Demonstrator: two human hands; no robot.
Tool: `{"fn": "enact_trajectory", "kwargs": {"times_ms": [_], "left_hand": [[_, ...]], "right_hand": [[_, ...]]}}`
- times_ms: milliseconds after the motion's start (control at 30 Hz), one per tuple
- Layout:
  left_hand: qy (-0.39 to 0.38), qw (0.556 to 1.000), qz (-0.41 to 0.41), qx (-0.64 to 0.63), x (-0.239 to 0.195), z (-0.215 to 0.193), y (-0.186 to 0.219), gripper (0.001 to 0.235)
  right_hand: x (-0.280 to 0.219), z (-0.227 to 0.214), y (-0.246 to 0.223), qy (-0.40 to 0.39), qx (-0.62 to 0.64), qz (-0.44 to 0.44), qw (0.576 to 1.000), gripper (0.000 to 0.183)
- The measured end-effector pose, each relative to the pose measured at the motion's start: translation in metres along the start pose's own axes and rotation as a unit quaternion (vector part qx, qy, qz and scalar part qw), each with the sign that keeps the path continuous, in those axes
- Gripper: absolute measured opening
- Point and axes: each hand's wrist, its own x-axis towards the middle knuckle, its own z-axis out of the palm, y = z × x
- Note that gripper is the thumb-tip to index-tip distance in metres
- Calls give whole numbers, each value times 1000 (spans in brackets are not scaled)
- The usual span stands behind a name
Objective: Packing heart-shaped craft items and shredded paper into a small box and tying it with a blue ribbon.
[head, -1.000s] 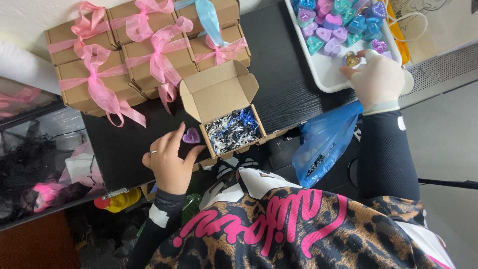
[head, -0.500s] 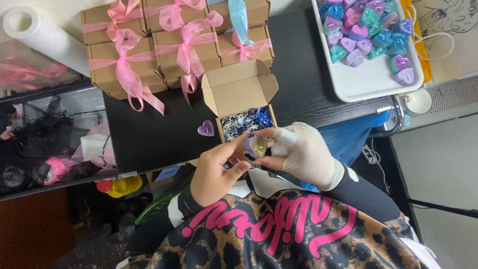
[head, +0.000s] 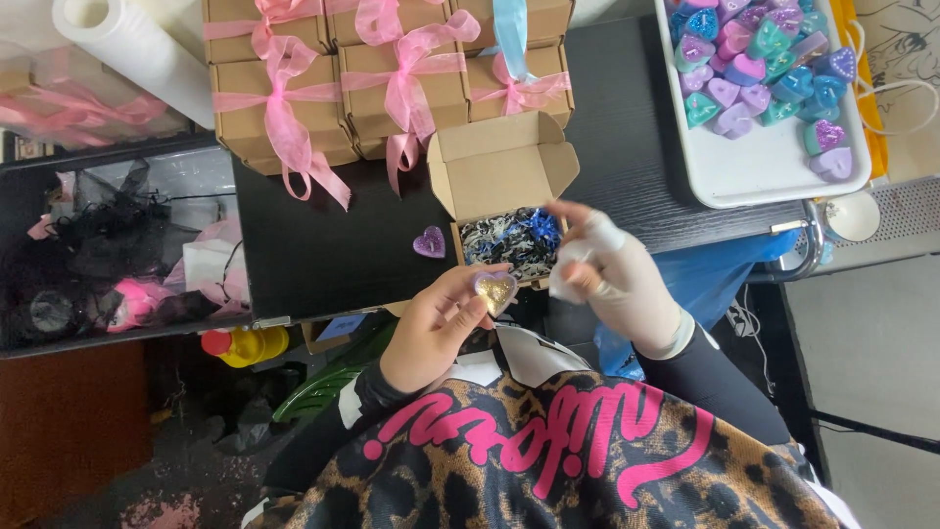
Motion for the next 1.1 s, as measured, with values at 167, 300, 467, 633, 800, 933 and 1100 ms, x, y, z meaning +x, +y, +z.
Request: {"fn": "enact_trajectory", "kwargs": {"times_ms": [167, 300, 467, 633, 800, 933, 1100], "left_hand": [[-70, 994, -60, -59, 2, 0, -4, 50], [-30, 990, -42, -128, 10, 5, -13, 51], [-5, 977, 13, -212, 10, 3, -24, 65], [-7, 969, -11, -246, 13, 13, -10, 68], [-41, 969, 51, -237, 10, 1, -41, 77], [-62, 980, 56, -181, 12, 5, -29, 93], [-35, 988, 75, -133, 12, 8, -33, 91]], "right_hand": [[5, 16, 5, 153, -29, -8, 988, 67], [2, 36, 13, 99, -37, -50, 993, 49], [-6, 37, 15, -38, 214, -39, 975, 65], [-5, 34, 15, -28, 126, -142, 981, 71], [-24, 36, 58, 55, 252, -2, 966, 44], [-12, 30, 38, 30, 286, -16, 958, 40], [-7, 34, 32, 29, 264, -81, 961, 42]]}}
